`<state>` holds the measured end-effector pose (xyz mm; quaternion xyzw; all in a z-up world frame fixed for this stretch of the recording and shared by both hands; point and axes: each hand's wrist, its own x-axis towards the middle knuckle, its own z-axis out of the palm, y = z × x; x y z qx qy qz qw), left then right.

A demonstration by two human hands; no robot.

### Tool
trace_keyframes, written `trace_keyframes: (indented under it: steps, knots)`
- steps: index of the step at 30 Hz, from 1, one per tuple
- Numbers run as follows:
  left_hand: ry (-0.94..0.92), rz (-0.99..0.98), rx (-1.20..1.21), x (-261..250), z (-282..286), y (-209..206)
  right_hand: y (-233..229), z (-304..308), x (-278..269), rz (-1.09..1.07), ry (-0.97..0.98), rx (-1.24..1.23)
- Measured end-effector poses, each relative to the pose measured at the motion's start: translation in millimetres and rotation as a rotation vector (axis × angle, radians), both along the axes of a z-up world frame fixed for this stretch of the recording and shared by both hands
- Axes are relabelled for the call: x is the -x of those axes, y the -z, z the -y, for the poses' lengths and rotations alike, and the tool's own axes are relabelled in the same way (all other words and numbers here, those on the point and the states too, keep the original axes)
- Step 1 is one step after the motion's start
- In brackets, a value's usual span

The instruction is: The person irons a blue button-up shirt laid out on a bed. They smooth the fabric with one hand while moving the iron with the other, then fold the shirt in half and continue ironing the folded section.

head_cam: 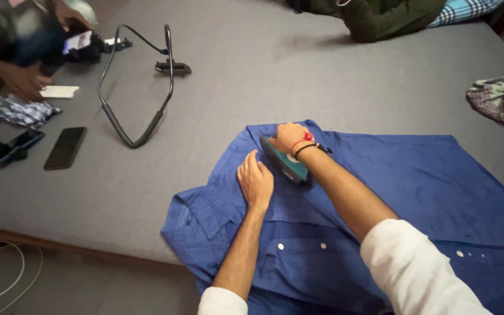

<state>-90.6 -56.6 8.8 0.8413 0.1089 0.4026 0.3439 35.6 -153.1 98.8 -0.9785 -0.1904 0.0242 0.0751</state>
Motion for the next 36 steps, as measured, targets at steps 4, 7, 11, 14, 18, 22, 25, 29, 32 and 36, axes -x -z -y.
trace_keyframes:
  steps: [4,7,11,14,18,22,25,29,32,36]
  knots:
    - [-0.001,-0.003,-0.013,0.1,1.4,-1.4,11.1,-15.6,-29.4,0.028,-0.028,-0.010]
    - [0.025,-0.012,-0.008,2.1,1.1,-1.1,16.8,-25.5,-45.4,0.037,-0.040,0.008]
    - [0.011,-0.027,0.033,1.8,1.0,-4.3,17.3,-26.2,-51.3,0.058,-0.059,-0.012]
    - [0.006,-0.027,0.088,3.4,-0.8,-8.5,13.5,-21.2,-44.9,0.010,-0.108,-0.009]
    - [0.011,-0.030,0.123,2.5,1.3,-9.1,15.0,-12.7,-35.1,0.025,-0.123,0.036]
    - [0.006,-0.020,0.078,1.5,1.6,-7.4,16.1,-23.7,-42.3,0.048,-0.100,0.020]
    - [-0.003,-0.066,0.063,1.0,2.5,-6.4,18.1,-37.5,-51.7,0.066,-0.055,0.006]
    - [0.037,-0.070,-0.028,2.1,3.5,-5.5,19.7,-41.9,-59.2,0.024,-0.018,-0.040]
    - [0.085,-0.106,-0.120,-2.6,2.6,-5.3,21.8,-34.9,-59.1,0.038,-0.026,-0.011]
    - [0.080,-0.142,-0.278,-6.2,-1.5,3.4,16.5,-10.9,-41.5,0.004,-0.024,0.011]
